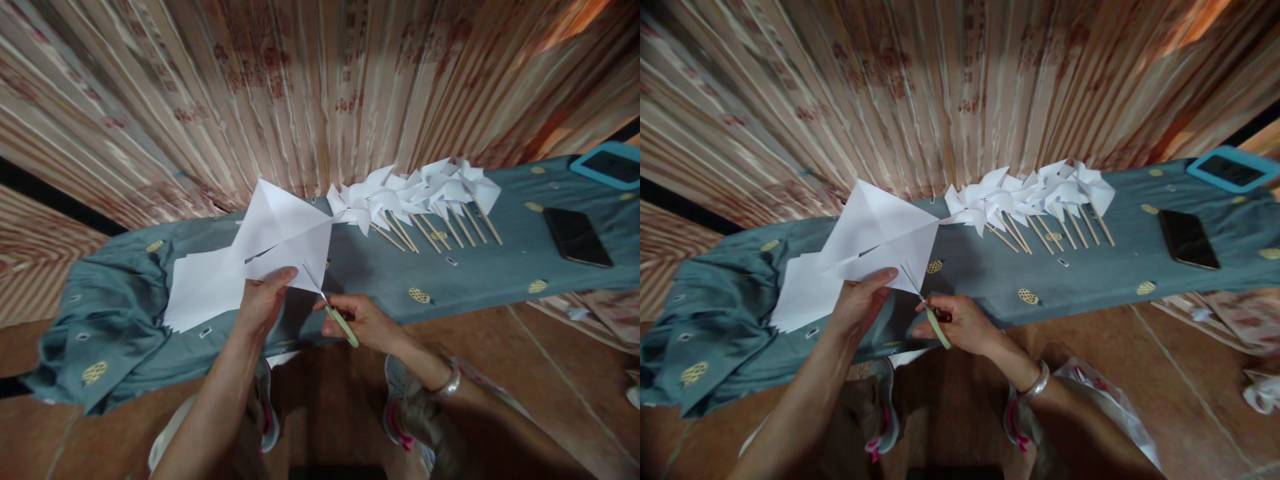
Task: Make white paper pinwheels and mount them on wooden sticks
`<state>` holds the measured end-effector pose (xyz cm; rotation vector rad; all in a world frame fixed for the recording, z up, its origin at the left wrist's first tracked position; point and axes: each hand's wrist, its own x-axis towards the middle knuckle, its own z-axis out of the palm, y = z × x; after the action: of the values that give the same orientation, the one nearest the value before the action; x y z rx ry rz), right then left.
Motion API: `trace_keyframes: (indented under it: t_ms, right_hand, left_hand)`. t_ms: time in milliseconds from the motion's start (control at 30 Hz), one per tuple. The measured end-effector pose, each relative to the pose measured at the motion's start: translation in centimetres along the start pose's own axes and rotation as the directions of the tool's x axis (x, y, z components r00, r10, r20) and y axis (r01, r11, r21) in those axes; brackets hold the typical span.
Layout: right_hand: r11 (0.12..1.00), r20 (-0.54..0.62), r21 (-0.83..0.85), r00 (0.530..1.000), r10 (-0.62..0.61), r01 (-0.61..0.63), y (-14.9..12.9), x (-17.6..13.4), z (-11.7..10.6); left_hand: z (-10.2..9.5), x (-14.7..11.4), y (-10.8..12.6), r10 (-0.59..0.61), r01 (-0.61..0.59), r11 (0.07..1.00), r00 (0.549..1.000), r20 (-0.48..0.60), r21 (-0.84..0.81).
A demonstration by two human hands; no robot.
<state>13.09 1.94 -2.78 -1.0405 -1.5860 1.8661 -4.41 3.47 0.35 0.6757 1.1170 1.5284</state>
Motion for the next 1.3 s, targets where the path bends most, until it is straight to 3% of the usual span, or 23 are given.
trace_keyframes:
  t_ms: [667,1100,1300]
  right_hand:
    - [0.989,-0.021,0.121,0.996,0.088,-0.085,0.27,0.1,0.15]
    - [0.999,-0.064,-0.033,0.998,-0.026,0.024,0.57,0.33,0.17]
    - [0.999,-0.07,-0.011,0.997,-0.042,0.041,0.83,0.38,0.23]
  left_hand:
    - [-0.04,0.19,-0.1,0.018,-0.018,1.0,1.0,-0.01,-0.007]
    - [0.19,-0.32,-0.3,-0.066,0.066,0.997,0.998,-0.01,0.036]
    - [0.32,-0.37,-0.2,-0.081,0.081,0.997,0.996,-0.029,0.004]
